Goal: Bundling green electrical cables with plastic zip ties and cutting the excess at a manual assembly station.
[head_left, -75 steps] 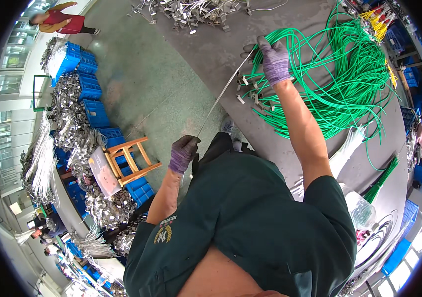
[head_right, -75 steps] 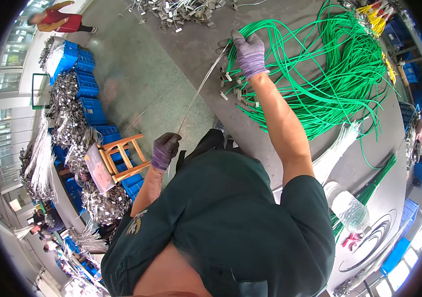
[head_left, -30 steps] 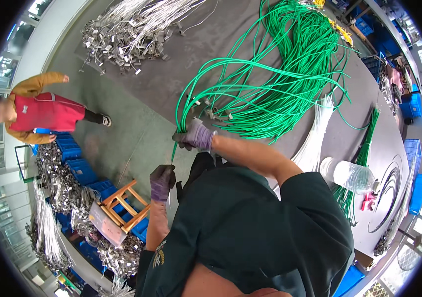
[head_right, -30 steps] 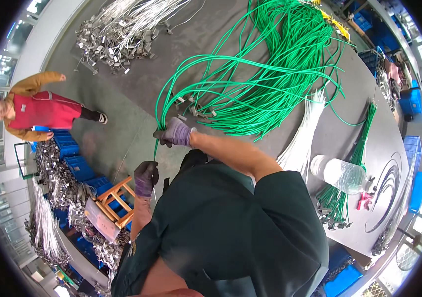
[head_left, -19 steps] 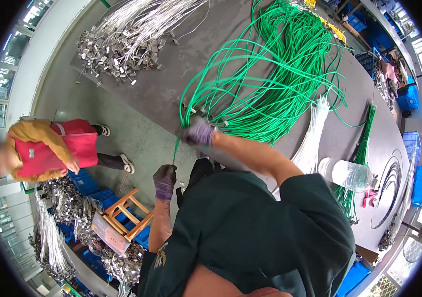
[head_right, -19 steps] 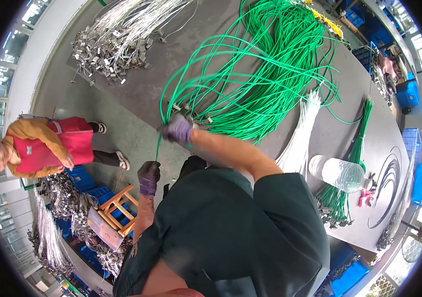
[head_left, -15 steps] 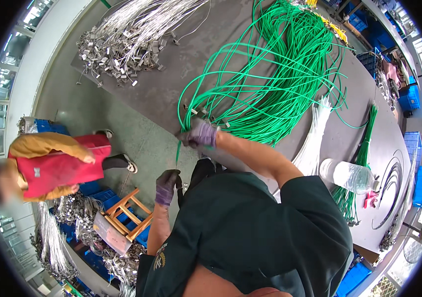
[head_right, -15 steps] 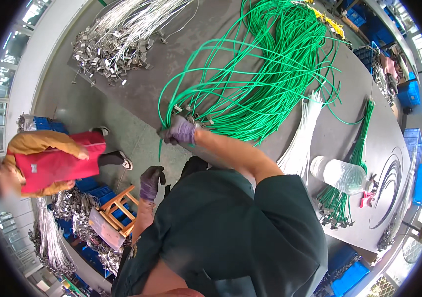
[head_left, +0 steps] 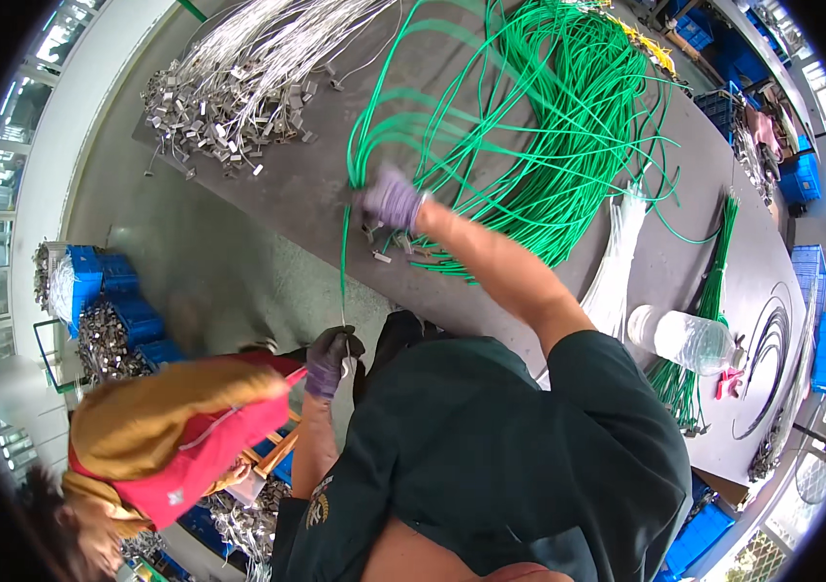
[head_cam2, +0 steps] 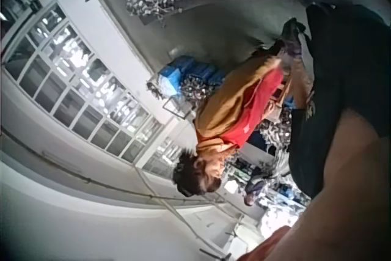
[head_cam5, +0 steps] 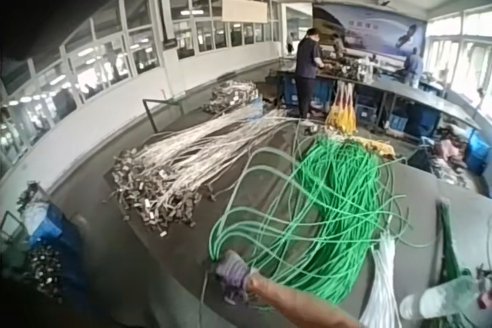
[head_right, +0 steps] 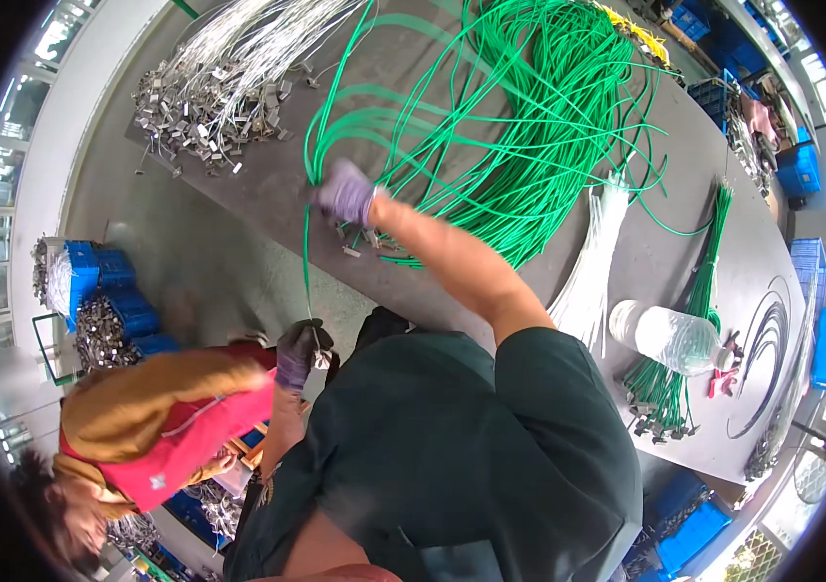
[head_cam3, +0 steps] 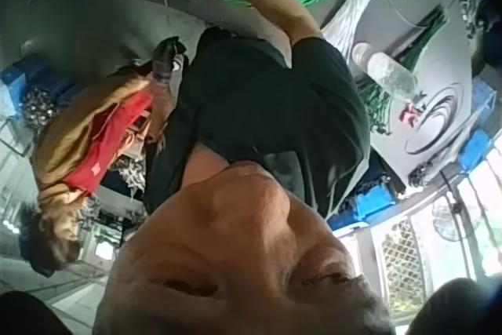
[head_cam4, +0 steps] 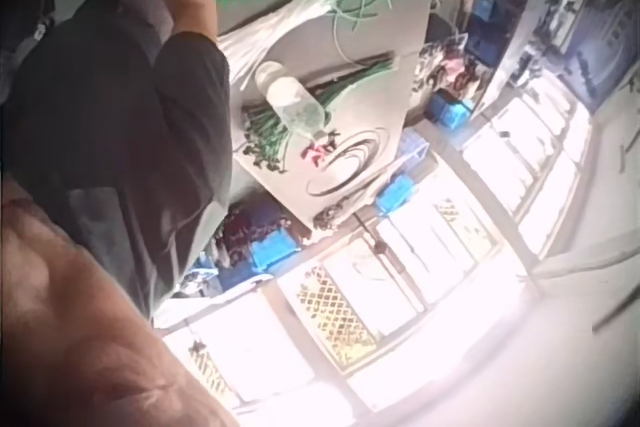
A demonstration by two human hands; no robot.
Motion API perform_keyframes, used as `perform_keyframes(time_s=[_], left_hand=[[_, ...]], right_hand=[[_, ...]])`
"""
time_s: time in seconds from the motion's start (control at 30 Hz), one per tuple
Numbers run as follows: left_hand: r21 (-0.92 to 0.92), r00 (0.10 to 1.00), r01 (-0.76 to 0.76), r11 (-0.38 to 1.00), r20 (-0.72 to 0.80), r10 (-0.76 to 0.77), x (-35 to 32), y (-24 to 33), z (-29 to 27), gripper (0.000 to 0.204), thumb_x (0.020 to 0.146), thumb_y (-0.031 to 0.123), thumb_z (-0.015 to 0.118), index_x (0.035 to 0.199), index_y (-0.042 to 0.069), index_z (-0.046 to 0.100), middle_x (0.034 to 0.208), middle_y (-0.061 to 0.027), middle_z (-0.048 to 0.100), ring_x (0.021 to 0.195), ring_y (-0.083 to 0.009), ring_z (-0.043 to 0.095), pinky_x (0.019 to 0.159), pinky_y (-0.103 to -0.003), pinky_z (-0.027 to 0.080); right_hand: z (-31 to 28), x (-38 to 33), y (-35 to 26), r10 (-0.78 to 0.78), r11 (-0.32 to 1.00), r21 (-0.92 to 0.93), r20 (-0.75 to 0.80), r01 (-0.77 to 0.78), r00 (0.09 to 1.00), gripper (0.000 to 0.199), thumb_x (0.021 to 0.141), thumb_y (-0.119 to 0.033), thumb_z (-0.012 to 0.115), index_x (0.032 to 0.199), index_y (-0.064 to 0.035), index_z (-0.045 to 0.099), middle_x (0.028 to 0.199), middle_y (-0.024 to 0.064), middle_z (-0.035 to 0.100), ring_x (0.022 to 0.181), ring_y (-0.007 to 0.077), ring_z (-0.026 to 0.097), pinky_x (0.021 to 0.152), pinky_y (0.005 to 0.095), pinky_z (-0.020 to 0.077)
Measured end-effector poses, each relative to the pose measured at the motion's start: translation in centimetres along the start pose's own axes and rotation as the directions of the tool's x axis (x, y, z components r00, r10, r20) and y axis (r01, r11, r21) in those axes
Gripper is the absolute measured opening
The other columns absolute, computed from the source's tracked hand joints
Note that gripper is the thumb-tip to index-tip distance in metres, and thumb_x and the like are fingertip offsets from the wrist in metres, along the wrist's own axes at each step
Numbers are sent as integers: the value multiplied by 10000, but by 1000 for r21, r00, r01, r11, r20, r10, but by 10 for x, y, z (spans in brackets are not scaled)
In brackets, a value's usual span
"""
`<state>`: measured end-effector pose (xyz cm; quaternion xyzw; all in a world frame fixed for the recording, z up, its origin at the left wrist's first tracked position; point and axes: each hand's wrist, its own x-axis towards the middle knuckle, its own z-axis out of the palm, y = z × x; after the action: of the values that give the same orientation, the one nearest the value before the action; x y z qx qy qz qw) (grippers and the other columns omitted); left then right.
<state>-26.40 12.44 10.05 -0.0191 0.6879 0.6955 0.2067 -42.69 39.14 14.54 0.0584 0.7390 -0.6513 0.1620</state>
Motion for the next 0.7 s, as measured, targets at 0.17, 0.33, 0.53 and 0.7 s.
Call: perform_keyframes(time_s=[0.17, 0.33, 0.53, 0.7], left_hand=[[96, 995, 39, 995, -96, -30, 12, -20, -5, 232, 873, 211, 551, 853, -17, 589, 544, 4, 460, 458, -70, 396, 427, -228, 294], [179, 972, 190, 965, -174, -159, 17, -12, -2, 163, 842, 151, 547, 842, -3, 600, 536, 14, 457, 448, -63, 397, 423, -226, 294], [83, 995, 65, 994, -83, -58, -5, -6, -2, 220, 878, 209, 536, 876, -5, 589, 564, -5, 469, 494, -75, 431, 461, -234, 335], [192, 986, -56, 980, -143, 84, -8, -22, -5, 263, 895, 268, 523, 872, 14, 583, 572, 12, 453, 516, -64, 417, 478, -226, 329]], right_hand=[[-38, 34, -7, -33, 973, 217, -190, 74, 981, 286, 773, -265, 651, 617, -27, 619, 529, 56, 583, 404, 107, 515, 393, 260, 406], [37, -2, 48, 107, 985, 136, 17, -108, 994, 177, 773, -191, 660, 700, -36, 617, 545, 54, 578, 391, 123, 509, 375, 256, 407], [-5, 15, -12, -186, 932, -334, -119, 137, 975, 258, 780, -246, 650, 667, -25, 584, 523, 21, 548, 412, 110, 513, 396, 270, 396], [-42, 22, -56, -331, 928, 178, -7, 327, 943, 309, 765, -306, 687, 629, -41, 604, 509, 24, 553, 399, 109, 510, 395, 260, 396]])
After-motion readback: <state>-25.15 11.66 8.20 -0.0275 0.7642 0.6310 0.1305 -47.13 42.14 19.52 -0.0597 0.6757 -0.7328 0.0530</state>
